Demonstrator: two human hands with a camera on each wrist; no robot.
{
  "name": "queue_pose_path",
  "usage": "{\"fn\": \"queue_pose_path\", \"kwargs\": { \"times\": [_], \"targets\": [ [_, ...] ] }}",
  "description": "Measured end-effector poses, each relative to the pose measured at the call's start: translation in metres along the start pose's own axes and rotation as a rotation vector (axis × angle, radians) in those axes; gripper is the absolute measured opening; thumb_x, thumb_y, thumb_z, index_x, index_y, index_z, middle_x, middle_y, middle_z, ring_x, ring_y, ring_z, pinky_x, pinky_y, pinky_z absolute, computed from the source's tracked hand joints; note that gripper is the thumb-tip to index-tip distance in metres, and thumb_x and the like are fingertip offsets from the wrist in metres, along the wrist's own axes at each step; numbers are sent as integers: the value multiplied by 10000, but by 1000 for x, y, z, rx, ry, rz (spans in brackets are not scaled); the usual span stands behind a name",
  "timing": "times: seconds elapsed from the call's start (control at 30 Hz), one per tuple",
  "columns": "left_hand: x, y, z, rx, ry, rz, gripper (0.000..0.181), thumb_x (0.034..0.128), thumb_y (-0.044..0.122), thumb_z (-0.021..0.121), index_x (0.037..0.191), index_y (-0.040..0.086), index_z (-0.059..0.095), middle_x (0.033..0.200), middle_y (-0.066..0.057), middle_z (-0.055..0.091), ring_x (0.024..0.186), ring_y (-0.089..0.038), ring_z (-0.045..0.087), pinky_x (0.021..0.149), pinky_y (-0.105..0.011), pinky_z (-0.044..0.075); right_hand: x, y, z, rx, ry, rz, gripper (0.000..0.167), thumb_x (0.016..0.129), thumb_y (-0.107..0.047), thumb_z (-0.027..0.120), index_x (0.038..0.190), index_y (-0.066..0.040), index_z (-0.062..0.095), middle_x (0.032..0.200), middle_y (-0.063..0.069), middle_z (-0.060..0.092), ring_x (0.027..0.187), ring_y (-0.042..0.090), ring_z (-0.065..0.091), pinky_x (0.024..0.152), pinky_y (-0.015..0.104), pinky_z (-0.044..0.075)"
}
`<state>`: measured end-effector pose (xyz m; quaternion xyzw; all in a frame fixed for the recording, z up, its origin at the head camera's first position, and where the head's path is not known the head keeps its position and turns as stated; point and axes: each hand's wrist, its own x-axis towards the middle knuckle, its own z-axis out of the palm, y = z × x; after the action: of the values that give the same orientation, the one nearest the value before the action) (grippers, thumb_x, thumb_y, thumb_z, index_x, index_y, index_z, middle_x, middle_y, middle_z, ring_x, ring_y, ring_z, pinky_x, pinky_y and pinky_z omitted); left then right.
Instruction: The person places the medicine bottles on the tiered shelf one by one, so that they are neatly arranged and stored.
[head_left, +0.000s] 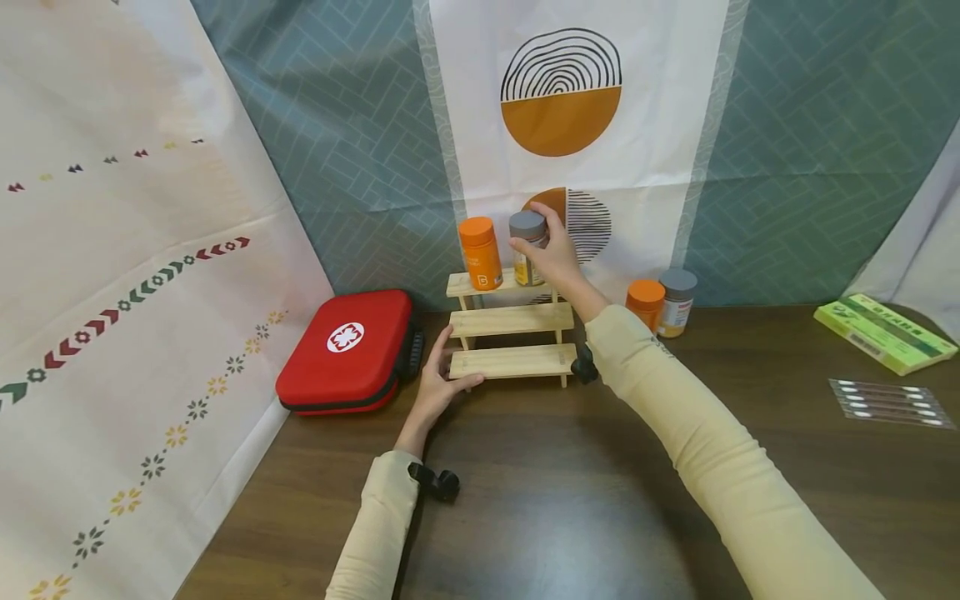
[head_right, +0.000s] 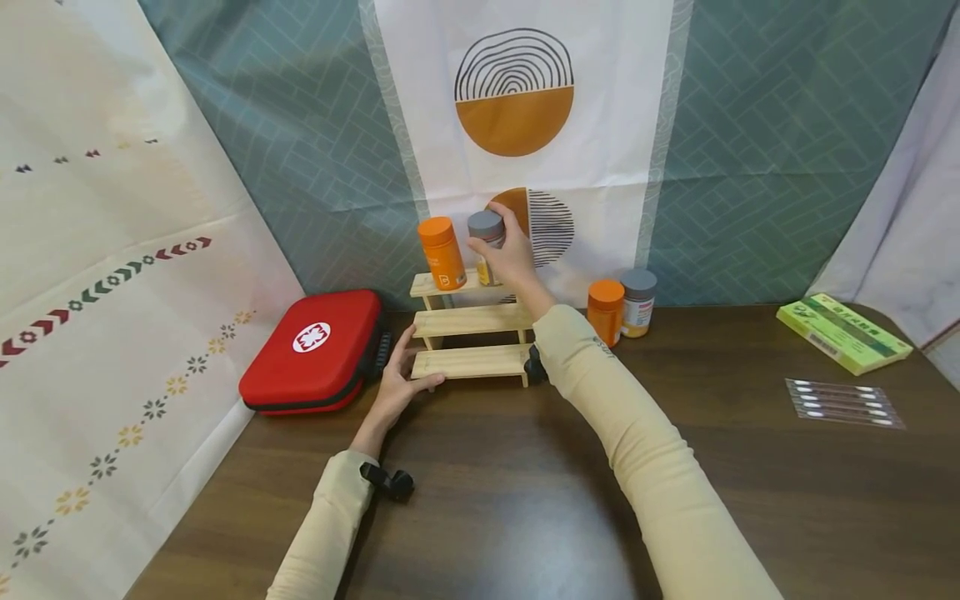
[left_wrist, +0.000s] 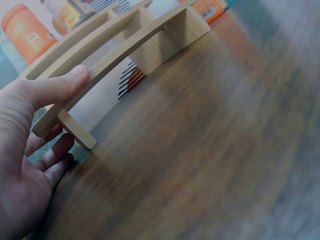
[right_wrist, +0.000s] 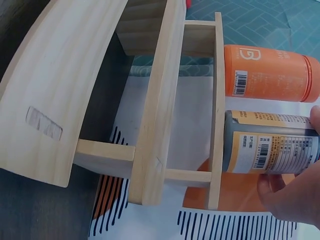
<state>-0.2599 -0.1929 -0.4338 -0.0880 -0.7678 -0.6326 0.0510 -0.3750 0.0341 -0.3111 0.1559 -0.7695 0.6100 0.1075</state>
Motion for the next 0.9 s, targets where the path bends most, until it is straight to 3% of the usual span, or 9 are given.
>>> {"fn": "queue_pose_path", "kwargs": {
  "times": [0.17, 0.6, 0.7, 0.9],
  "targets": [
    [0, 0, 0, 0, -14, 0, 989, 790, -3, 777, 1571, 186, 201, 1368, -267, 485, 1060, -182, 536, 817, -230, 470, -1, -2, -1, -29, 12, 13, 719, 924, -245, 675, 1528, -178, 292, 1471, 159, 427, 1282, 316, 468, 1051, 447, 428],
    [2, -5, -1, 9, 2, 21, 989, 780, 5, 788, 1567, 168, 212, 1345, -270, 493, 1038, -161, 540, 809, -239, 468, -2, -6, -5, -35, -2, 37, 804, 897, -245, 708, 1550, -145, 249, 1491, 160, 411, 1306, 316, 437, 1091, 443, 388],
    [1, -1, -1, 5, -3, 7, 986, 784, -1, 781, 1568, 174, 210, 1359, -281, 484, 1044, -170, 533, 815, -234, 465, -3, -5, -7, -11, -19, 46, 822, 890, -243, 713, 1548, -118, 236, 1504, 157, 399, 1338, 310, 416, 1120, 437, 364],
    [0, 0, 0, 9, -2, 10, 984, 787, -8, 776, 1569, 164, 206, 1363, -282, 481, 1033, -158, 541, 796, -218, 474, -8, -4, -15, -2, -21, 104, 823, 886, -274, 720, 1546, -134, 248, 1519, 139, 399, 1398, 289, 380, 1151, 444, 342]
  ]
}}
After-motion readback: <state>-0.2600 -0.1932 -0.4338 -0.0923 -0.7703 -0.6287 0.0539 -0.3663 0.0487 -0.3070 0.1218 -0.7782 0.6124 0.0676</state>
